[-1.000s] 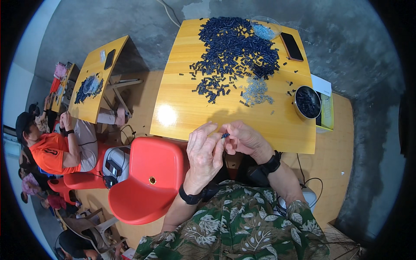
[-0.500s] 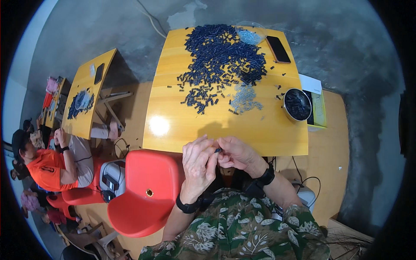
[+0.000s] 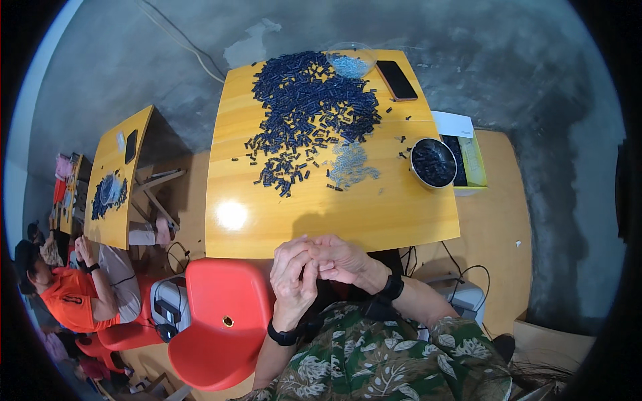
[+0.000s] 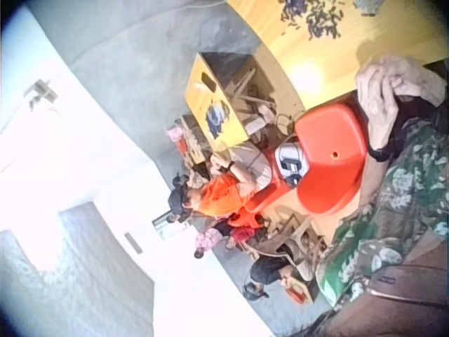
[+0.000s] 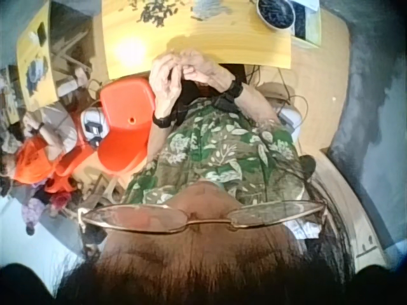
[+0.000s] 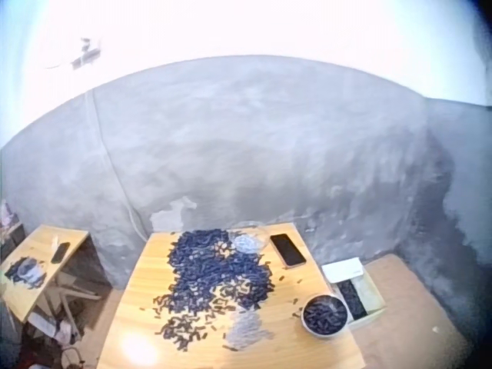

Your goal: Assembling small plastic components by inserting blue/yellow pieces into black cylindrical housings at a desk.

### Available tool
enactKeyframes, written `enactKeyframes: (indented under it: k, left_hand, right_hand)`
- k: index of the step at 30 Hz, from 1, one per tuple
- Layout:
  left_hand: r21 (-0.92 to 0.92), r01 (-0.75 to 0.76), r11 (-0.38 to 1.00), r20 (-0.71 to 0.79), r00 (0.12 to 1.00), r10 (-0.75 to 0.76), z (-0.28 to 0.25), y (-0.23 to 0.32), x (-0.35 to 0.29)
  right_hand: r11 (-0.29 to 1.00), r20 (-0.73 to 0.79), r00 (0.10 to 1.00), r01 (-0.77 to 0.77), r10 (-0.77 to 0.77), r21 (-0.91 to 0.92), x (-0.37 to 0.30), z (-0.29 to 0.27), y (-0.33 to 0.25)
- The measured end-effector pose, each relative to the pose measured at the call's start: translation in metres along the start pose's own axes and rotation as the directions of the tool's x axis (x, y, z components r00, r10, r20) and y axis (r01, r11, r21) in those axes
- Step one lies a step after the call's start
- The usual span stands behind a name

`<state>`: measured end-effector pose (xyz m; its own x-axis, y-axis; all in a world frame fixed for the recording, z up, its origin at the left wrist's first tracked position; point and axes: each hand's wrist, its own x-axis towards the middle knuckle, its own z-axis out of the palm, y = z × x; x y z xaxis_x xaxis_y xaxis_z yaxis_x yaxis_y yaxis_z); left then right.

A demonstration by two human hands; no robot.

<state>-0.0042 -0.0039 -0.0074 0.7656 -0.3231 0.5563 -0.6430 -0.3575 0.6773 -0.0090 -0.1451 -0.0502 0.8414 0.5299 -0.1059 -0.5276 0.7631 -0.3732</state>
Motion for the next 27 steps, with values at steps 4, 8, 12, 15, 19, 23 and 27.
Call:
enactKeyframes:
  k: [4, 8, 12, 15, 19, 23, 27]
  left_hand:
    - [-0.022, 0.009, 1.0, -0.001, 1.0, -0.009, 0.002, 0.0, -0.001]
    - [-0.055, 0.059, 0.997, -0.023, 0.998, -0.061, 0.005, 0.0, -0.006]
    - [-0.052, 0.118, 0.992, 0.0, 0.993, -0.118, 0.004, 0.002, -0.005]
    - [0.029, 0.1, 0.995, 0.049, 0.994, -0.102, 0.004, -0.003, -0.006]
    - [0.071, 0.209, 0.975, 0.045, 0.976, -0.213, -0.002, -0.003, -0.006]
    - [0.1, 0.322, 0.942, 0.026, 0.945, -0.326, -0.005, -0.016, -0.009]
    - [0.101, 0.371, 0.923, 0.003, 0.928, -0.373, -0.001, -0.033, -0.012]
  right_hand:
    - [0.998, -0.008, 0.999, 0.036, -0.035, 0.057, 0.0, -0.003, 0.006]
    - [0.997, -0.071, 0.995, 0.067, -0.069, -0.024, -0.002, 0.027, 0.001]
    - [1.0, -0.036, 0.999, 0.023, -0.024, -0.013, -0.006, 0.0, 0.004]
    - [0.918, -0.138, 0.982, 0.063, -0.126, -0.392, -0.019, 0.006, -0.015]
    - [0.368, -0.251, 0.665, 0.038, -0.703, -0.929, -0.045, 0.004, -0.058]
    - [-0.191, 0.13, 0.227, -0.274, -0.965, -0.943, -0.087, -0.02, -0.124]
    - [-0.269, 0.178, 0.225, -0.488, -0.958, -0.83, -0.107, -0.029, -0.154]
